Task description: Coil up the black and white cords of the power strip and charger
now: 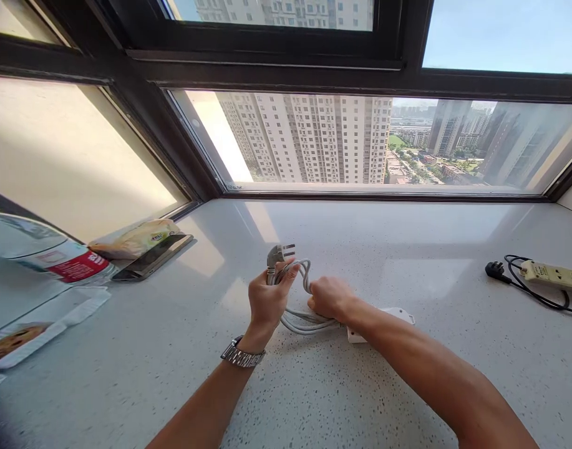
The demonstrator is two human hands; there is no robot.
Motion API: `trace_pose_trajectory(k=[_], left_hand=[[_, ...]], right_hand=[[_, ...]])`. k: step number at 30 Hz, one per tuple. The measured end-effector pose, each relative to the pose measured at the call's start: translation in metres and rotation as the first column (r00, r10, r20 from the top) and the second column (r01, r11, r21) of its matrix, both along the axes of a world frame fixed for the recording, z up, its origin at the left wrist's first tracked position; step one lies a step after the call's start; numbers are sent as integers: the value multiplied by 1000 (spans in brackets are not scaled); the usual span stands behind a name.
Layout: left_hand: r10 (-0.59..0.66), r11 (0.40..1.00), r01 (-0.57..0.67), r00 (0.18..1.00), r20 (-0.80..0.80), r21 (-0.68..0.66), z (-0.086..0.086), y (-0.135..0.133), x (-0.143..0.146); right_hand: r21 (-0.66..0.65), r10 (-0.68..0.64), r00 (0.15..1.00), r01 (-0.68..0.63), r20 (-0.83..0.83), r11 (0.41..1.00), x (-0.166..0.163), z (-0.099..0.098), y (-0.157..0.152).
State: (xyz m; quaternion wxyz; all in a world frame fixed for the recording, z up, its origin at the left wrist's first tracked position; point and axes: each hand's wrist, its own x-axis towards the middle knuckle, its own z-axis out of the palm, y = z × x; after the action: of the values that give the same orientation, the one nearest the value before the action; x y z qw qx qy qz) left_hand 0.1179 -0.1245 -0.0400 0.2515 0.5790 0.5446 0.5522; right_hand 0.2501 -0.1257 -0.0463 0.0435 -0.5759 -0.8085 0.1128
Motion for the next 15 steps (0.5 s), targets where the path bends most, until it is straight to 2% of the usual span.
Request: trace_pose_trajectory(k=[5, 8, 11, 15], left_hand=[[16, 1000, -17, 999, -29, -26, -8, 16, -10], [-11, 989, 13, 1000, 13, -145, -13, 22, -13], [-64, 952, 84, 995, 76, -293, -16, 25, -13], [-193, 896, 222, 975, 113, -384, -12, 24, -14]], right_hand=[[18, 84, 996, -84, 13, 996, 0, 4, -2], [54, 142, 990, -143, 13, 988, 2, 8, -5], [93, 220, 975, -220, 6, 971, 5, 10, -8], [165, 273, 962, -267, -12, 949, 9, 10, -12]])
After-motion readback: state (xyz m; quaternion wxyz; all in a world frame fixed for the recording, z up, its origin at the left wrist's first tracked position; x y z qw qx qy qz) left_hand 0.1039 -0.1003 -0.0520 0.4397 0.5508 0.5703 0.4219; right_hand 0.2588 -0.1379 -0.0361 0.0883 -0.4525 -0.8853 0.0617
